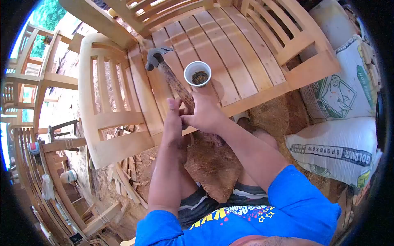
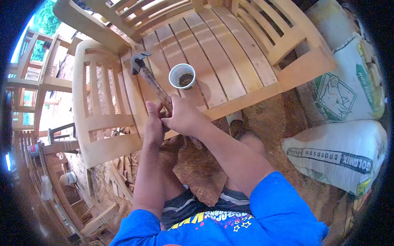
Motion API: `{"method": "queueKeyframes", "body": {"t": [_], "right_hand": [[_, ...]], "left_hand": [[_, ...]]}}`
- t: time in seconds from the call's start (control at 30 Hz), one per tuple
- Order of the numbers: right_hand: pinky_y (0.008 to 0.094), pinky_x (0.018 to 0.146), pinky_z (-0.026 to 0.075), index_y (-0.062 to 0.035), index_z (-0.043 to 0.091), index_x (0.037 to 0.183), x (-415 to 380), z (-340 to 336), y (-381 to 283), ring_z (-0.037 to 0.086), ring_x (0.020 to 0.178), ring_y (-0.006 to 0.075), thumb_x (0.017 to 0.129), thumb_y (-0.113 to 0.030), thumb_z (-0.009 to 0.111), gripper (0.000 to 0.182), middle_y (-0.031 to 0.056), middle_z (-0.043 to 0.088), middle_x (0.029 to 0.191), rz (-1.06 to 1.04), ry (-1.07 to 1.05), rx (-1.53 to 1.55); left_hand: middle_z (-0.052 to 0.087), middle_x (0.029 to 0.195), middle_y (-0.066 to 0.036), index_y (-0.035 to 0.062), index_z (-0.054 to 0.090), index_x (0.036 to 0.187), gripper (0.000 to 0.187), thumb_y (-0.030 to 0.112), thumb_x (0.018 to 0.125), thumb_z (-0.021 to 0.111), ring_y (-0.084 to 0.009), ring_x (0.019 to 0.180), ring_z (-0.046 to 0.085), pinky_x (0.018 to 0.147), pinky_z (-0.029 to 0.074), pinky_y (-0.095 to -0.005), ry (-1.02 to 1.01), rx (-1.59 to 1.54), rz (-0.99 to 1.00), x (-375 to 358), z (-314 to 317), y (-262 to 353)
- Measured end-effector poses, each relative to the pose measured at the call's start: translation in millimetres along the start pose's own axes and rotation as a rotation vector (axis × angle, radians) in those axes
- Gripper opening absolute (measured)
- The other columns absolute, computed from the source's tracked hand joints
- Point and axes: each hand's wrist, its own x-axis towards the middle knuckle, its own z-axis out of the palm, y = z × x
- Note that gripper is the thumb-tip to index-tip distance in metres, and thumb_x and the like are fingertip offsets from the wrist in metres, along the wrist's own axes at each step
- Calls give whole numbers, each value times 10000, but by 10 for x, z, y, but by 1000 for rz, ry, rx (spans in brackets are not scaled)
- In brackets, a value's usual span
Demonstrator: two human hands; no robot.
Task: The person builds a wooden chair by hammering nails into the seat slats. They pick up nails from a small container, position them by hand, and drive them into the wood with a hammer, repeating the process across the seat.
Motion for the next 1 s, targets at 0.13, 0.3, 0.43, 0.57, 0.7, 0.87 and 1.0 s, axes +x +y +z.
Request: {"method": "queueKeyframes", "body": {"t": [0.13, 0.3, 0.43, 0.57, 0.7, 0.87, 1.0], "right_hand": [[471, 936, 524, 61, 586, 1249, 30, -81, 45, 683, 1062, 396, 810, -159, 787, 531, 280, 692, 1097, 7, 141, -253], [405, 840, 549, 48, 615, 1178, 255, -102, 20, 700, 915, 278, 826, -132, 761, 422, 196, 707, 996, -105, 225, -166], [358, 798, 559, 39, 616, 1141, 297, -106, -66, 673, 831, 165, 844, -105, 747, 355, 98, 696, 893, -89, 274, -133], [305, 703, 550, 24, 599, 1170, 287, -53, -42, 646, 768, 124, 877, -59, 722, 328, 62, 669, 914, -143, 266, 10], [250, 591, 508, 5, 569, 1170, 285, 105, -111, 603, 697, 73, 908, -34, 695, 294, 35, 636, 901, -150, 212, 274], [379, 793, 555, 8, 607, 1049, 251, 198, -250, 675, 818, 189, 872, -92, 737, 241, 84, 683, 942, -20, 172, 547], [396, 807, 550, 3, 600, 1068, 328, 160, -188, 677, 815, 199, 894, -125, 734, 254, 94, 682, 907, -97, 230, 317]], "left_hand": [[478, 848, 11, 36, 604, 980, 693, 651, 1090, 303, -129, 769, 411, 697, 372, -304, -68, 190, 237, 381, 18, -245], [509, 806, 46, 39, 631, 996, 578, 548, 1115, 384, -76, 707, 441, 622, 350, -250, -101, 13, 226, 550, 22, -77], [570, 812, 70, 74, 675, 1075, 293, 348, 1085, 570, -35, 690, 443, 614, 347, -219, -308, 14, 226, 526, -265, 26], [639, 880, 53, 74, 685, 1098, 146, 199, 1025, 678, -36, 683, 460, 618, 367, -213, -290, -3, 199, 409, -414, 44], [714, 951, 14, 80, 695, 1117, 143, 138, 989, 718, -49, 696, 538, 609, 427, -224, -430, -523, 146, 425, -577, -60], [730, 1000, -22, 117, 677, 1135, 155, 186, 999, 706, -128, 761, 657, 634, 519, -268, -278, -878, 105, 344, -262, -139], [726, 991, -9, 119, 677, 1122, 134, 215, 1029, 672, -111, 759, 639, 656, 505, -262, -107, -821, 187, 468, -259, -112]]}}
